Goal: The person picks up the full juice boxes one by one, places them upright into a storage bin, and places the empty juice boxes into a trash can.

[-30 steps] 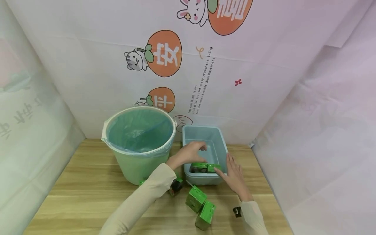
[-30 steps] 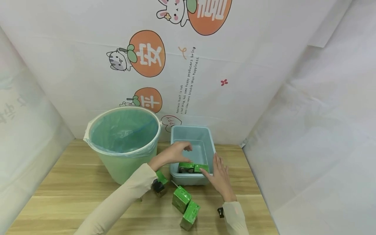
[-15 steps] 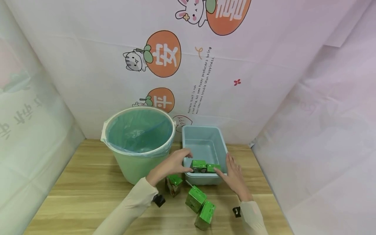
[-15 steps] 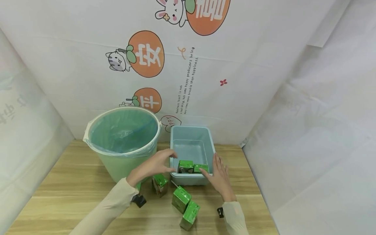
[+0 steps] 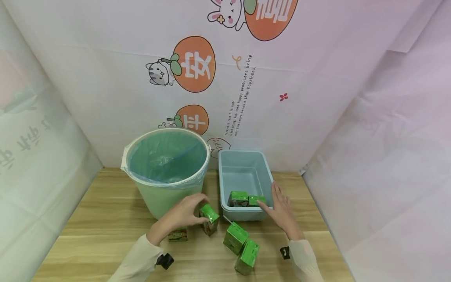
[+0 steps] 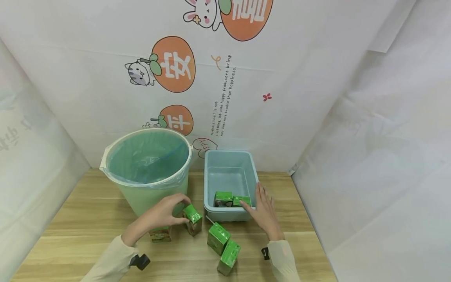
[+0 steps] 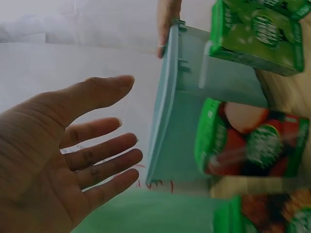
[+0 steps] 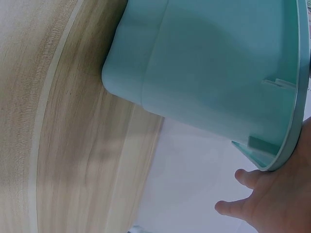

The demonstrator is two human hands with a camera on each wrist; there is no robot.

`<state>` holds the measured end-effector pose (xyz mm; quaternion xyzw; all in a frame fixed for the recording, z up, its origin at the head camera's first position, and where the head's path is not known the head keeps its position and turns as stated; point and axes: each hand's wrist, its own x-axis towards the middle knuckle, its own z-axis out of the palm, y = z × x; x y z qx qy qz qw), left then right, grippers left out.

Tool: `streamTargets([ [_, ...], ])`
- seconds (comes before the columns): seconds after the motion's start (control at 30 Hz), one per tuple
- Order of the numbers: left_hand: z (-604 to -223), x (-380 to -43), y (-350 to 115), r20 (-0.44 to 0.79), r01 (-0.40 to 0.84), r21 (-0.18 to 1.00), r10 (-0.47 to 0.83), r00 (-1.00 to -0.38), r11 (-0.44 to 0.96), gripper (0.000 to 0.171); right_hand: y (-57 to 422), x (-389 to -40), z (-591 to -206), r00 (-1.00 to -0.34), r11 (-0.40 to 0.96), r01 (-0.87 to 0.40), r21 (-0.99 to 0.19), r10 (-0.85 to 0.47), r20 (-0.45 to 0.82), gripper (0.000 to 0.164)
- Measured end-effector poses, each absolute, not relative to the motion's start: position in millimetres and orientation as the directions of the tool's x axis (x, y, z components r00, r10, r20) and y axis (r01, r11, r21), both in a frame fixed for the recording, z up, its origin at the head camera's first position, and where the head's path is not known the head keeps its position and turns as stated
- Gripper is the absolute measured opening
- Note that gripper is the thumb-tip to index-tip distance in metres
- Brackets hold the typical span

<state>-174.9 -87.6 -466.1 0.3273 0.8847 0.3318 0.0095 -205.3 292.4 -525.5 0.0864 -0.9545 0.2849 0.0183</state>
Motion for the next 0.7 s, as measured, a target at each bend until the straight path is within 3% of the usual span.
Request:
streamTargets([
  [0.5,-498,-150,-141,0.222,0.565,0.552,0.545,-0.809,0.613,0.055,293,-208,-524,-0.983,0.827,-0.182,-0.532,-0.154,0.098,0.103],
  [0.7,-509,-139,-149,0.197,0.520,0.519,0.497,-0.845,0.678,0.062,292,-204,-525,-0.983,0.823,-0.183,-0.538,-0.154,0.099,0.104],
])
